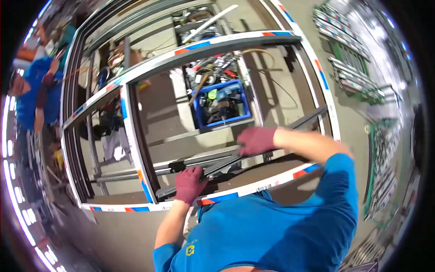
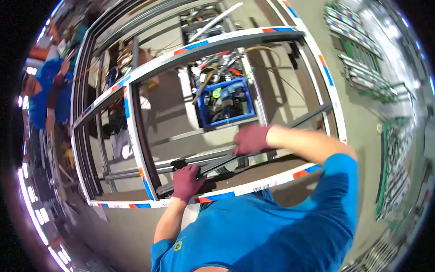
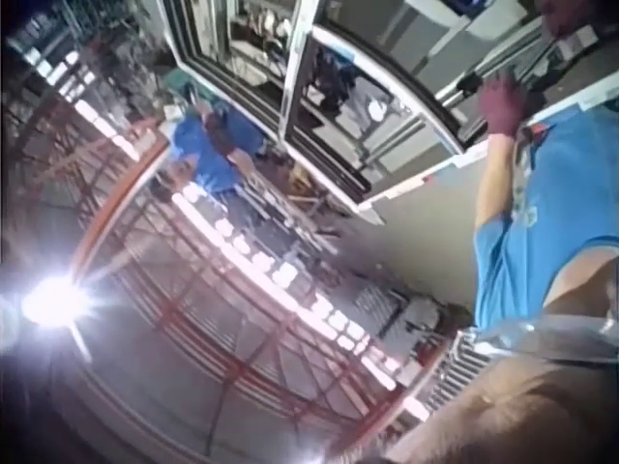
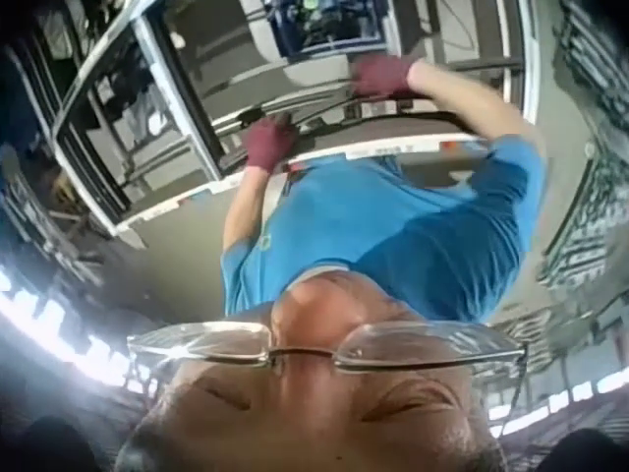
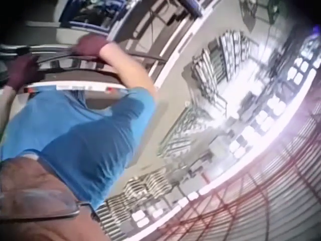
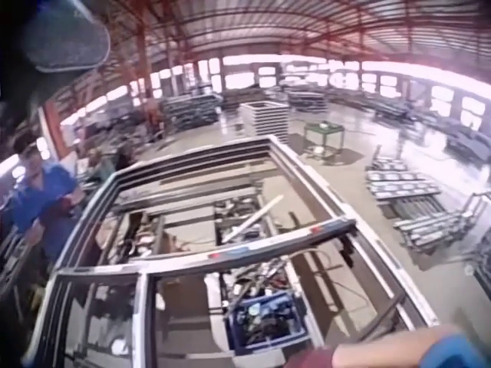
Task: Assembling industrial frames by positioning components and securing them using a power drill.
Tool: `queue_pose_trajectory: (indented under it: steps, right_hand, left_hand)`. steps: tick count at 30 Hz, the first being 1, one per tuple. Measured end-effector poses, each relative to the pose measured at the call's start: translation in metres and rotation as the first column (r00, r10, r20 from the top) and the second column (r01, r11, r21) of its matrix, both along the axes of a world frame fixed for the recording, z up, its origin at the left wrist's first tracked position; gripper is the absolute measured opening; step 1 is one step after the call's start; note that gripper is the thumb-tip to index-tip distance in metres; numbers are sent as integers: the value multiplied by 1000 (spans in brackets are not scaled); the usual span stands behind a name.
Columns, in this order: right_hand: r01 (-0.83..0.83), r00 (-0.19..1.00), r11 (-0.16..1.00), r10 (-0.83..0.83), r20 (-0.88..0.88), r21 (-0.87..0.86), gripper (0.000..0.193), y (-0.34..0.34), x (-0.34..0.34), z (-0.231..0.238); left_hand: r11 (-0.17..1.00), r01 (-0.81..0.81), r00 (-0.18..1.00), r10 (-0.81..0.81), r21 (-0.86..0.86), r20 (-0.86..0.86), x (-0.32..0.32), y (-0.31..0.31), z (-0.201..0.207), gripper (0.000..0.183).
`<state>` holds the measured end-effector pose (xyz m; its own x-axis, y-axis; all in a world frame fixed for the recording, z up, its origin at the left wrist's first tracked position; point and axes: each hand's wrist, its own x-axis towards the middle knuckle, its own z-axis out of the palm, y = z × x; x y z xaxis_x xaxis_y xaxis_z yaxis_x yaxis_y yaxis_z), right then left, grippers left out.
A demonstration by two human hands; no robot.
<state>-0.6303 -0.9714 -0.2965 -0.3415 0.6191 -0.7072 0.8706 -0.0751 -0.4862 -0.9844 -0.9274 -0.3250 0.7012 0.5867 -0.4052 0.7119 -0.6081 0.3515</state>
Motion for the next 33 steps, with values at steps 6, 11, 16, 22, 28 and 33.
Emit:
queue_pose_trajectory:
  steps: [6,11,16,22,28,33]
  right_hand:
    - [-154,857,-128,-510,68,980,61,252,110,67]
    - [-98,740,7,-668,78,995,75,276,104,-91]
    - [-317,914,-33,-277,296,948,68,260,121,-101]
    - [-377,817,222,-377,436,899,50,273,111,-73]
    - [-467,808,207,-296,510,860,32,279,102,-62]
    - [-273,924,532,-87,372,802,31,257,83,-41]
  left_hand:
    - [962,-77,987,35,263,158,-10,-2,-16,42]
    - [972,-82,980,38,221,197,-6,9,-19,41]
    - [982,-61,989,36,178,140,-7,7,-15,39]
    - [988,-49,984,22,147,177,-7,11,-25,35]
    - [973,-33,984,-8,227,177,-10,13,-21,43]
    - [989,1,986,-26,150,166,-17,8,-16,40]
